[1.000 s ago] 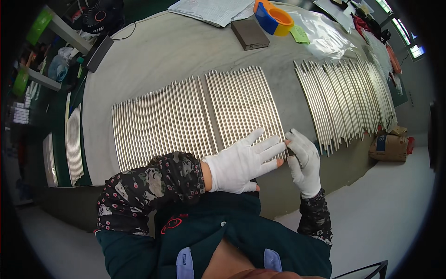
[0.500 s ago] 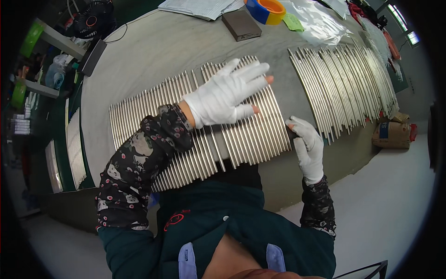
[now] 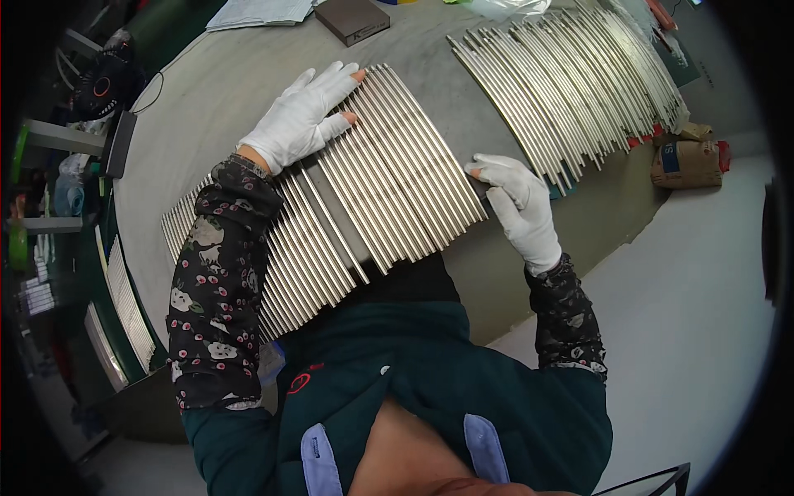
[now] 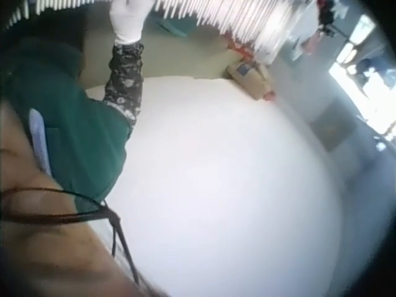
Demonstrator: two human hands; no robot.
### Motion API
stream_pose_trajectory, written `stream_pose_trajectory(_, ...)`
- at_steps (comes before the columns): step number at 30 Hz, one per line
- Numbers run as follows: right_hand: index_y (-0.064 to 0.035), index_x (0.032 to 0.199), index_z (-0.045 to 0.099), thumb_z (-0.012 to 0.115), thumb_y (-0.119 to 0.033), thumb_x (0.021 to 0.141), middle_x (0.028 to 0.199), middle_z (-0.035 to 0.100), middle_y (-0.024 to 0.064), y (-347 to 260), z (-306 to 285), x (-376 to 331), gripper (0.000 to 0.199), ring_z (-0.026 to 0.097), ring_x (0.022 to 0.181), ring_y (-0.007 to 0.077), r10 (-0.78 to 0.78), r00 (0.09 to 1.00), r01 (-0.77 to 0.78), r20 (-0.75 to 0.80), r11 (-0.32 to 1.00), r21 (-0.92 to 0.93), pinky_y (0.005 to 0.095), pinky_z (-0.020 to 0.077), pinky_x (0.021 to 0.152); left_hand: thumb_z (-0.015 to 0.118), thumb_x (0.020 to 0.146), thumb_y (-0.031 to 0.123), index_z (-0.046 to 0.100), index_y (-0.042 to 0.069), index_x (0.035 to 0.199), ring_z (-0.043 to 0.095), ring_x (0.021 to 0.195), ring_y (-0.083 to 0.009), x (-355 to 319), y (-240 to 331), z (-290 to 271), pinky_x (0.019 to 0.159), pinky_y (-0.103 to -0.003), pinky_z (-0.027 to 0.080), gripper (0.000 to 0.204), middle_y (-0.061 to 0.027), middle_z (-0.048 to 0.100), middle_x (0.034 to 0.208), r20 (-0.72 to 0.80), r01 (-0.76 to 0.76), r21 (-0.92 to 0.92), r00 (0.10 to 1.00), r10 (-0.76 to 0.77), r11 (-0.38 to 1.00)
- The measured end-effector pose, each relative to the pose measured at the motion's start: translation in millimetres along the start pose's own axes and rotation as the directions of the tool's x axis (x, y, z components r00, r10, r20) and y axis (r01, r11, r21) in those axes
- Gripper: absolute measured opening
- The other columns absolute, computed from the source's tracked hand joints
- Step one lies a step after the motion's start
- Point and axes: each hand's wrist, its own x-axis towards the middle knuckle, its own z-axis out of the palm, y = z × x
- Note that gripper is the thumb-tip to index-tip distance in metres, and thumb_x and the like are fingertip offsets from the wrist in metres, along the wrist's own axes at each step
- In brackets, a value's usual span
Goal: Aligning a large set of metal rods on a workbench and polishing them with a sanding block.
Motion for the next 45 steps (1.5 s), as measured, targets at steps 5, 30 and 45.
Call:
stream_pose_trajectory(5,0.0011,0.107,0.062,0.051,0.004,0.086,0.111,0.067,0.0150,-1.2,2.2,-0.8,0.024,0.058,0.113,0.0286,-0.017,1.000,0.017,-0.011,1.000,-0.002,0.0351,0.0471,0.096,0.039,0.097,0.054,0.031,0.016,0.149,0.024,0.144,-0.0283,-3.1,-2.2,-1.9,0.119,-0.046,0.013,0.065,-0.0081,0.034,0.152,0.006,-0.017,0.023,1.000,0.017,1.000)
stream_pose_trajectory(30,-0.0047,0.131,0.047,0.088,-0.027,0.051,0.137,0.045,0.0221,-19.5,-11.0,14.5,0.094,0.040,0.132,0.0388,-0.166,0.920,0.240,0.355,0.955,-0.176,0.0448,0.0378,0.106,0.041,0.095,0.049,0.035,0.012,0.146,0.028,0.140,-0.0325,26.3,45.3,12.0,0.114,-0.048,0.024,0.063,-0.0106,0.031,0.153,0.040,-0.201,0.366,0.979,0.201,0.909)
stream_pose_trajectory(45,-0.0046,0.131,0.047,0.064,-0.071,0.062,0.138,0.044,0.0200,-15.1,27.4,10.5,0.098,0.042,0.129,0.0395,-0.218,0.939,0.324,0.266,0.817,-0.476,0.0489,0.0357,0.103,0.040,0.096,0.050,0.036,0.015,0.145,0.029,0.141,-0.0317,22.8,45.0,15.3,0.114,-0.049,0.023,0.061,-0.0116,0.032,0.152,0.017,-0.188,0.362,0.981,0.195,0.913)
